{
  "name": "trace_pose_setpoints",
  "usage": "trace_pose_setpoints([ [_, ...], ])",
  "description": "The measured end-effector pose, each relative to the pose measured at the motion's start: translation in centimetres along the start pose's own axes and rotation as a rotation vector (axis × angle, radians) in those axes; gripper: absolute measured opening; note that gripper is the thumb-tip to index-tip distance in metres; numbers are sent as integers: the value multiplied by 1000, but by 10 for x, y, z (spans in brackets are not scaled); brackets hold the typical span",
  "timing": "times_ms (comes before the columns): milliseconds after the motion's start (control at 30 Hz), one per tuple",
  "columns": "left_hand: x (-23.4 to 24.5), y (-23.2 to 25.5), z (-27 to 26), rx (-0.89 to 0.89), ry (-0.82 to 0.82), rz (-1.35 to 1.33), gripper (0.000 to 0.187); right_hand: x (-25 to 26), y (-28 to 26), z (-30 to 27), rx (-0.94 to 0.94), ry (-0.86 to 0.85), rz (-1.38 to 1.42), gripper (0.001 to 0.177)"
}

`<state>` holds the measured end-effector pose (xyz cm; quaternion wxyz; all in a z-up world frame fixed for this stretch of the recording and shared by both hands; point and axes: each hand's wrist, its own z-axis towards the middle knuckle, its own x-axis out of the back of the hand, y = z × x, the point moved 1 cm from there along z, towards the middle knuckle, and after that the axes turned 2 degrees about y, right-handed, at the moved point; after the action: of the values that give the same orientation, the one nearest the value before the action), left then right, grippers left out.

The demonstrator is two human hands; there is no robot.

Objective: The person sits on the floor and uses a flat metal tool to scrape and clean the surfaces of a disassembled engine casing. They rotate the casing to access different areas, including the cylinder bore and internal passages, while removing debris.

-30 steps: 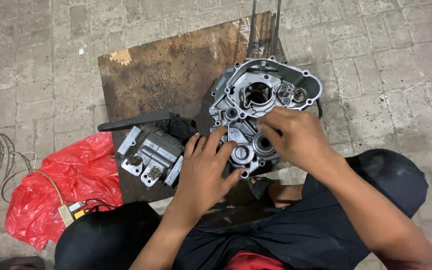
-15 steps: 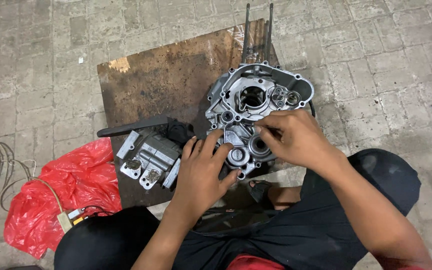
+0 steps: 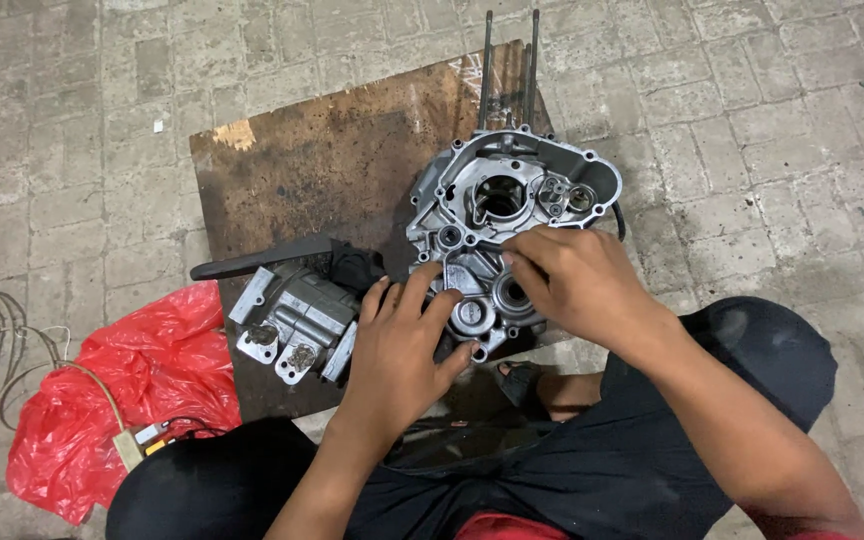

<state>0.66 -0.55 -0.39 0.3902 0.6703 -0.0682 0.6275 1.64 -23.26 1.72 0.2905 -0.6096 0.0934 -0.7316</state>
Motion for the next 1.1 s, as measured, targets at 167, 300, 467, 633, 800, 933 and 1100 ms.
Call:
trace_pose_setpoints([
  [167,0,0,0,-7,-15,13,47,1,2,-1,-33,-83,57,8],
  [300,3,2,0,-10,-16,2,46,8,6,1,16,6,129,9],
  [467,2,0,0,-12,8,1,46,6,-6,4,60,-20,169,7],
  [633,3,2,1,-13,19,-5,47,0,-13,3,143,21,142,7],
  [800,2,0,1,-3,-6,-2,49,-8,-8,4,156,5,17,7],
  [933,3,2,1,-1,3,-10,47,-10,-9,2,146,-32,83,13],
  [1100,2,1,1,-5,-2,0,46,-27,4,2,119,-18,166,16],
])
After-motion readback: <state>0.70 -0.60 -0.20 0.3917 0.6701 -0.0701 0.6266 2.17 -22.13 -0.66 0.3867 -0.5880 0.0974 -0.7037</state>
